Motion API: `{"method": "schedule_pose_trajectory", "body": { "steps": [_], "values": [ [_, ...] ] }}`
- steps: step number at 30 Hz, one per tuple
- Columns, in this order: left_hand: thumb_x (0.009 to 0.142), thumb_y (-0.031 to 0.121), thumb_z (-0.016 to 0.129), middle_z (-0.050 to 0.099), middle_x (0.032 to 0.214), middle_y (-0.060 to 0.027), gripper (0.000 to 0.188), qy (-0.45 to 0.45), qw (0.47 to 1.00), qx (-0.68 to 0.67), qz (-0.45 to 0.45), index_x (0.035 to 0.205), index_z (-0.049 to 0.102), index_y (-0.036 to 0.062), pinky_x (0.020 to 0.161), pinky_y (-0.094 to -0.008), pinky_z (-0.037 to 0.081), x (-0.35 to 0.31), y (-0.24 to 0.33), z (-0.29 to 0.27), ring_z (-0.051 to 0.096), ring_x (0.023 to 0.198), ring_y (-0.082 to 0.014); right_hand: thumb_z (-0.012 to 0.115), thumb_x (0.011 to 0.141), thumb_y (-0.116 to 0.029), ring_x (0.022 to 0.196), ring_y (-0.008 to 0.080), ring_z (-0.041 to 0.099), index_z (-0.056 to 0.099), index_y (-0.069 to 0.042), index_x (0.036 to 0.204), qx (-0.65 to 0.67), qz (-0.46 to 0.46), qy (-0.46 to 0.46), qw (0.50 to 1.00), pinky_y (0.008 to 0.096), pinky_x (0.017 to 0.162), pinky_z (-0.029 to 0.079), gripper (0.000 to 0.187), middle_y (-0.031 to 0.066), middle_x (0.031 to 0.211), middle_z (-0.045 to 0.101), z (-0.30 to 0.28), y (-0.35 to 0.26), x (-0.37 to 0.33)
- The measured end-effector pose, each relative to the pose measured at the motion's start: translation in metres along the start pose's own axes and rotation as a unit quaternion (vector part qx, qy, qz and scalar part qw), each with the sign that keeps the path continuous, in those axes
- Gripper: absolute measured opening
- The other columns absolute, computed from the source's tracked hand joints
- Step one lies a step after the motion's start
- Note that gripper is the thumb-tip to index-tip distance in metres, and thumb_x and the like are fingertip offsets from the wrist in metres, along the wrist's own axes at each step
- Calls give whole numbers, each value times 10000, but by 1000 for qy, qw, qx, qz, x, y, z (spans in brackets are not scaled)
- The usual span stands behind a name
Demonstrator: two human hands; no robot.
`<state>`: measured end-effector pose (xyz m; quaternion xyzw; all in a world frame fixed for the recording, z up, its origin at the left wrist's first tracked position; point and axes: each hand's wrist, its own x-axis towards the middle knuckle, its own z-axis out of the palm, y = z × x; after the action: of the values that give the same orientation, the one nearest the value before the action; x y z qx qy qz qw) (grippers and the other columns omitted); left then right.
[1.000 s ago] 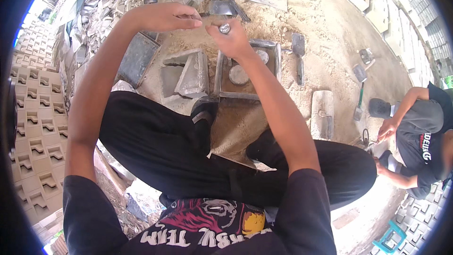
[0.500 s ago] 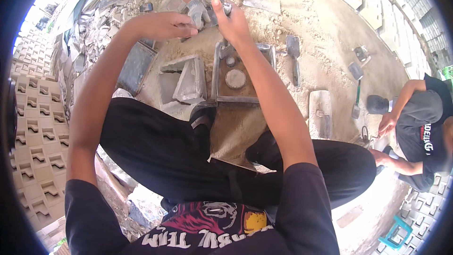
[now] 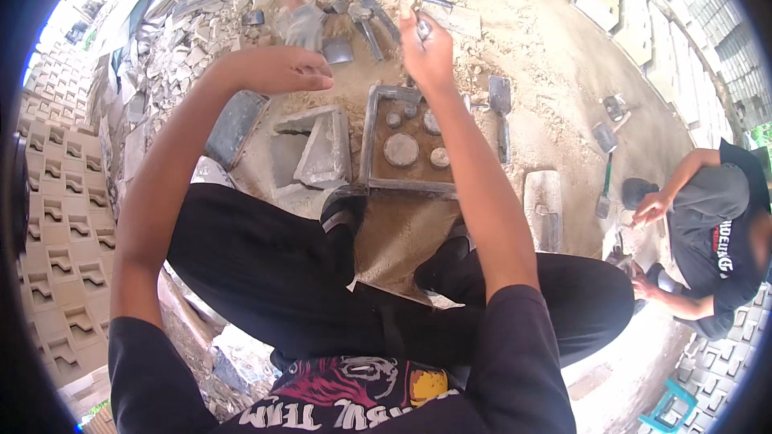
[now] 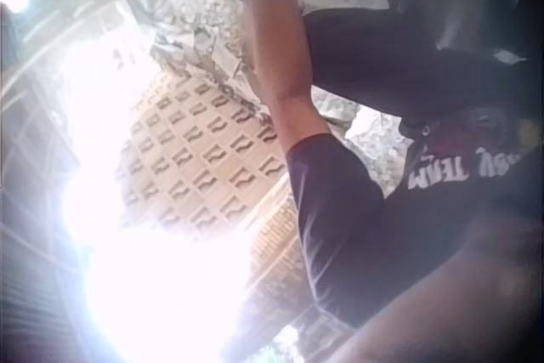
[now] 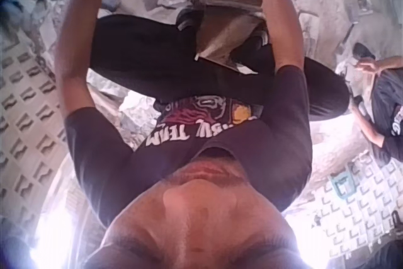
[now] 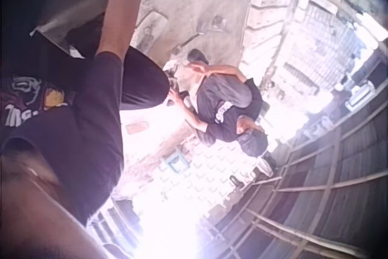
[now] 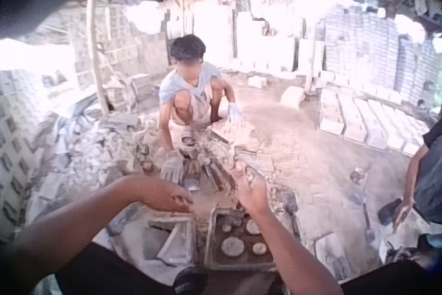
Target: The person fills a four-hole mold with a sandy mixture, levels it with a trowel, and uses a rod to compress or clear the holes while working on the ground.
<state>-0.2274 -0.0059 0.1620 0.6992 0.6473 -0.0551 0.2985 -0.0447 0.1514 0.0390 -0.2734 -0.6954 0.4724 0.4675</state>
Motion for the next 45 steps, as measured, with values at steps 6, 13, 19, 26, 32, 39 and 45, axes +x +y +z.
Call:
{"method": "schedule_pose_trajectory", "body": {
  "steps": [6,13,19,26,32,39,45],
  "values": [
    [956,504,491,602,1218,-124,504,0,1000,2,-21,1233,592,95,950,-367,449,-5,7,1,582,1117,-257,555,964,-438,517,68,434,568,-37,717,49,30,27,998,255,480,356,471,-18,557,500,-31,-14,4],
    [922,597,477,620,1192,-159,619,24,1000,-9,8,1202,613,62,938,-405,455,8,-3,3,592,1101,-307,547,984,-374,497,63,402,487,-58,688,32,43,41,998,241,467,335,437,-22,562,464,-49,-11,18],
    [929,574,487,617,1185,-157,594,7,1000,-17,15,1201,611,61,938,-400,450,10,0,0,585,1106,-303,556,983,-336,492,68,412,534,-54,710,-34,60,51,996,233,464,352,393,-20,562,468,-62,0,1],
    [961,491,492,623,1180,-123,506,14,1000,-1,3,1224,597,72,947,-357,446,9,14,-3,585,1093,-251,566,981,-309,474,58,401,520,-57,690,-48,72,44,995,230,423,332,388,-27,549,455,-79,10,8],
    [956,493,498,618,1190,-129,513,-6,1000,0,8,1226,596,68,944,-354,448,8,19,-1,585,1094,-246,578,969,-367,476,62,411,501,-61,651,-27,51,98,994,232,445,347,449,-19,539,451,-84,11,11],
    [952,499,502,618,1192,-125,514,8,1000,6,-12,1217,599,70,949,-359,446,10,4,-2,583,1101,-255,580,960,-414,493,61,423,525,-45,652,-60,-17,128,990,232,462,340,484,-19,546,473,-65,0,-1],
    [958,493,495,614,1196,-117,498,-5,1000,6,-10,1212,602,78,948,-357,445,10,-4,0,581,1103,-253,570,976,-352,492,56,402,550,-43,673,-13,-31,153,988,245,458,333,433,-26,547,476,-47,-11,-9]
  ]
}}
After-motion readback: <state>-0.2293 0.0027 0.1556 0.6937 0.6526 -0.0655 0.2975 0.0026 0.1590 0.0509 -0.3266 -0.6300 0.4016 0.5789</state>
